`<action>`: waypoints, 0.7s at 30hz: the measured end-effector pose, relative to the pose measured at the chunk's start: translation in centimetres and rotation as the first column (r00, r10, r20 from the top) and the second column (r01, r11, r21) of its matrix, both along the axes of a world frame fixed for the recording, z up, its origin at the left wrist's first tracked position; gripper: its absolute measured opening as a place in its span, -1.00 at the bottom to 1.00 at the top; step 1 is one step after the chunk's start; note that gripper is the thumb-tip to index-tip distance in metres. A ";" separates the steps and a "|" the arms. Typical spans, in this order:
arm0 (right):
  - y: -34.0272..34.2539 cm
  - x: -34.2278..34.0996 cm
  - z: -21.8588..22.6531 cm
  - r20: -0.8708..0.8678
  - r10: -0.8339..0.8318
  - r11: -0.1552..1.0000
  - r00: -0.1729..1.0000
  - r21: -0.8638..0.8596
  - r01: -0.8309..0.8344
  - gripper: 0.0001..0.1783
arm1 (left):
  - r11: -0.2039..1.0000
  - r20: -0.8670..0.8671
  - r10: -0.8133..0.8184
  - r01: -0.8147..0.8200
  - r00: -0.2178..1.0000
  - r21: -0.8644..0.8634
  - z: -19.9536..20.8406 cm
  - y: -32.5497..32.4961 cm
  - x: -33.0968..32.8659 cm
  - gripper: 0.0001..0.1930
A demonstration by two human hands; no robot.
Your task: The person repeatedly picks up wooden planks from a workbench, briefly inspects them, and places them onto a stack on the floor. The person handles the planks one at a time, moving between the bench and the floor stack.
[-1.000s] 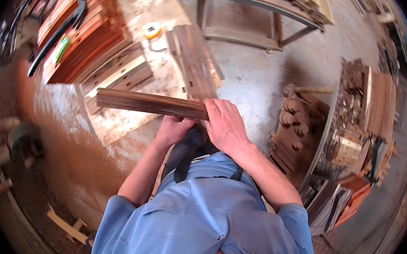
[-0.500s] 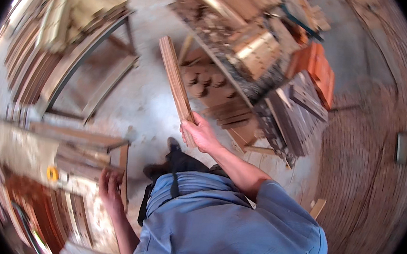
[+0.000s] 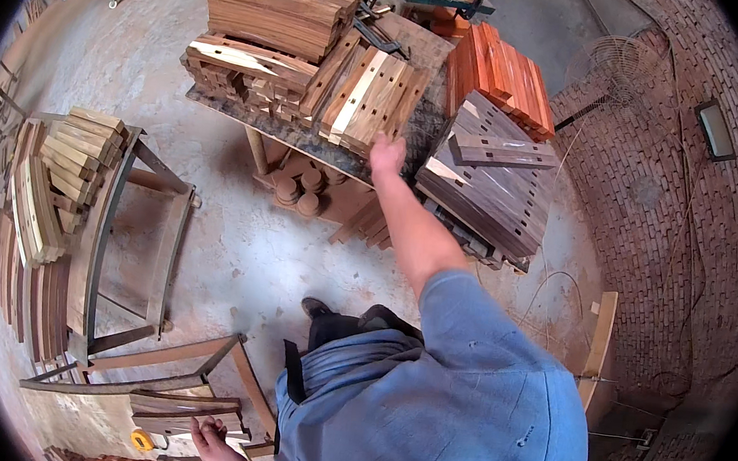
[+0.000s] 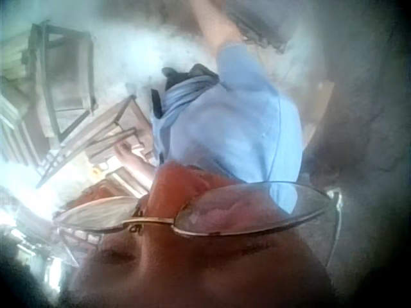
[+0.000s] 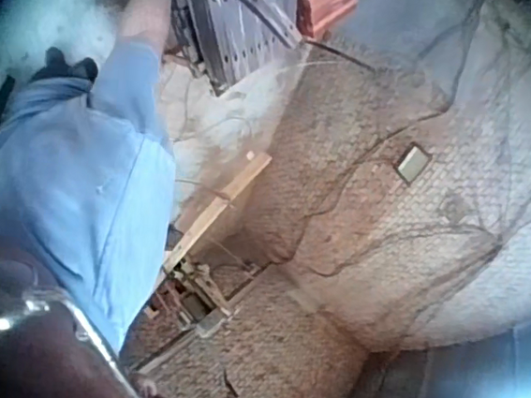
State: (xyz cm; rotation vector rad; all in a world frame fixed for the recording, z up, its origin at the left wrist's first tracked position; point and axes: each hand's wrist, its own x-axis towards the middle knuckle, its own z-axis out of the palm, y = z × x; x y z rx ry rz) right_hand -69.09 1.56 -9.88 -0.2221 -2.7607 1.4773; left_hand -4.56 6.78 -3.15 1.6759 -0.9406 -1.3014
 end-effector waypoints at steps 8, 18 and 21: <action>-1.3 -6.8 -1.2 0.137 -0.058 0.955 0.989 0.297 0.015 -0.43 | 0.989 0.101 0.125 -0.132 0.987 0.062 0.6 3.0 0.8 -0.59; -2.8 -6.5 0.2 0.132 0.458 0.140 0.879 0.966 -0.218 -0.50 | 0.936 0.127 0.283 -0.302 0.951 0.180 -1.9 6.4 4.4 -0.51; -1.9 -7.8 -2.0 -0.032 0.699 -0.077 0.715 0.990 0.120 -0.61 | 0.921 0.103 0.303 -0.319 0.947 0.224 -4.6 8.1 7.5 -0.54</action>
